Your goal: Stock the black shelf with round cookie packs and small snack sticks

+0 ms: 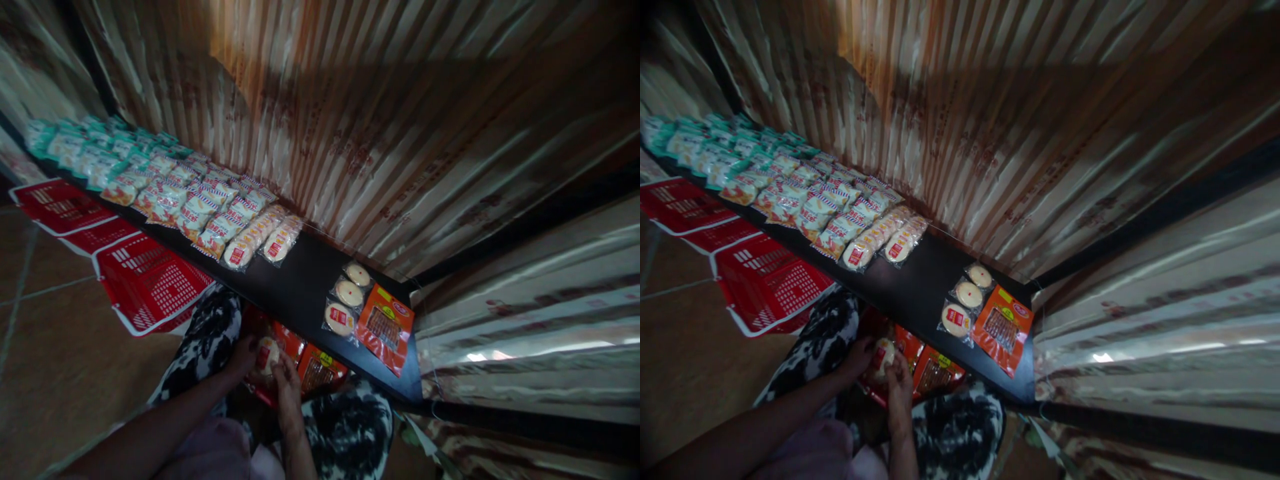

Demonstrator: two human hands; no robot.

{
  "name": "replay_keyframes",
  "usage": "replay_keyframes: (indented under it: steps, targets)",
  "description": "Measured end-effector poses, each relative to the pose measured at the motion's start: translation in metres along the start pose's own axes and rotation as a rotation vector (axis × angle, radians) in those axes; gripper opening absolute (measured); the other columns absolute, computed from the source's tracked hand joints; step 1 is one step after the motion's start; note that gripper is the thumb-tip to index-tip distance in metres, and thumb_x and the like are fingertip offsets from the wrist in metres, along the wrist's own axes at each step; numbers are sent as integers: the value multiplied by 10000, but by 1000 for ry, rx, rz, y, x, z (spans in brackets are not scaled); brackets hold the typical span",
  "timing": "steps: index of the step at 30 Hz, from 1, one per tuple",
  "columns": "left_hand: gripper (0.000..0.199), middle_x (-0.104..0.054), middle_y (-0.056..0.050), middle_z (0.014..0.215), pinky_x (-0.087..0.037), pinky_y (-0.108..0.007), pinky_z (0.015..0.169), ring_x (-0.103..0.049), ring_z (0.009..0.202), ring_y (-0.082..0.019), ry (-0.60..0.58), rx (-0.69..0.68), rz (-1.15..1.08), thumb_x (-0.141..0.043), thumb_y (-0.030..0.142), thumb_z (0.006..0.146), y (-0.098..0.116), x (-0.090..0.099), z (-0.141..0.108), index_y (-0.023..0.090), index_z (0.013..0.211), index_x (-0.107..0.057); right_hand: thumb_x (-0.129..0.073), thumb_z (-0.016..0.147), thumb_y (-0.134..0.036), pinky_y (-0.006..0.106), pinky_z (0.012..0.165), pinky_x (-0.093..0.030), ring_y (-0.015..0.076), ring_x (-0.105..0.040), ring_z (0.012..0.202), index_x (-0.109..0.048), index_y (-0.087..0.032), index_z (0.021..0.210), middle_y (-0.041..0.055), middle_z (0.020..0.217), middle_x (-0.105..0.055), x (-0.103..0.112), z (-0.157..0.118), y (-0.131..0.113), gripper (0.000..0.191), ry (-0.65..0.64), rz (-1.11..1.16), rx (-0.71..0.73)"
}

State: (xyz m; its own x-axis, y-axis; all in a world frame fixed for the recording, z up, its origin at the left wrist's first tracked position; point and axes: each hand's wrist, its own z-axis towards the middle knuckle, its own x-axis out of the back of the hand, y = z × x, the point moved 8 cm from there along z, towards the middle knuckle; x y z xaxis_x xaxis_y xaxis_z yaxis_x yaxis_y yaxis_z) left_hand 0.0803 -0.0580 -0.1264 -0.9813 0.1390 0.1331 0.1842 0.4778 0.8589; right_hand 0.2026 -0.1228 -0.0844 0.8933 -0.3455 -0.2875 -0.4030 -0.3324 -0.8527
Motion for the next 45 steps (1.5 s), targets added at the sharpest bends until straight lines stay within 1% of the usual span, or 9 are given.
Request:
replay_keyframes:
  steps: [4,10,13,18,22,25,32,36,45]
  targets:
    - [136,-679,-51,773,-465,-242,693,-617,771,-165,38,-5,-7,-486,89,652,7,3,-4,147,714,-592,-669,638,-488,283,694,-499,202,-635,826,-635,-184,1037,67,952,-686,3,-1,4,503,39,-66,-1]
    - [97,-659,-35,726,-466,-249,683,-603,724,-158,62,-40,-26,-487,125,638,19,9,-10,158,671,-572,-637,641,-560,236,521,-452,146,-582,567,-645,-154,1014,36,694,-678,9,0,9,551,93,-177,-19]
    - [106,-654,-39,738,-470,-278,710,-603,739,-174,77,-77,-67,-480,221,669,28,16,-16,168,686,-571,-630,663,-541,239,525,-445,139,-560,550,-632,-152,1050,24,649,-658,10,-1,5,549,110,-170,42]
    - [320,-647,-55,798,-471,-302,728,-595,775,-192,43,-194,-186,-423,445,735,41,22,-27,167,767,-579,-628,686,-515,235,529,-440,130,-532,521,-628,-144,1057,-3,560,-612,10,-2,5,524,105,-192,61]
    - [334,-641,-48,749,-470,-289,658,-591,701,-181,-78,-132,-172,-487,457,696,29,12,-29,148,788,-574,-621,709,-492,278,688,-488,177,-612,733,-634,-164,1054,47,778,-681,2,-4,3,476,9,-178,47]
    - [384,-655,-63,797,-471,-286,667,-603,728,-185,-74,-65,-190,-525,462,656,22,14,-31,134,846,-586,-600,722,-507,322,781,-489,210,-617,872,-625,-172,1080,78,949,-682,-6,-7,1,491,-42,-145,30]
    - [427,-676,-74,814,-476,-289,673,-620,747,-202,-17,-37,-132,-505,496,656,37,23,-41,134,857,-608,-629,705,-480,350,819,-477,225,-621,907,-599,-201,1126,68,950,-683,-17,-11,-3,506,-82,-119,-9]
    - [456,-677,-105,919,-476,-312,762,-622,844,-226,61,-92,-105,-518,490,656,40,32,-41,131,918,-617,-649,712,-415,335,827,-469,196,-628,873,-562,-210,1156,58,983,-675,-22,-13,-5,497,-128,-35,-25]
    - [489,-674,-105,962,-486,-309,771,-625,880,-223,12,-43,-195,-514,510,693,33,31,-43,121,973,-612,-674,692,-374,311,788,-485,184,-632,847,-591,-214,1054,35,933,-684,-23,-16,-7,405,-113,19,-28]
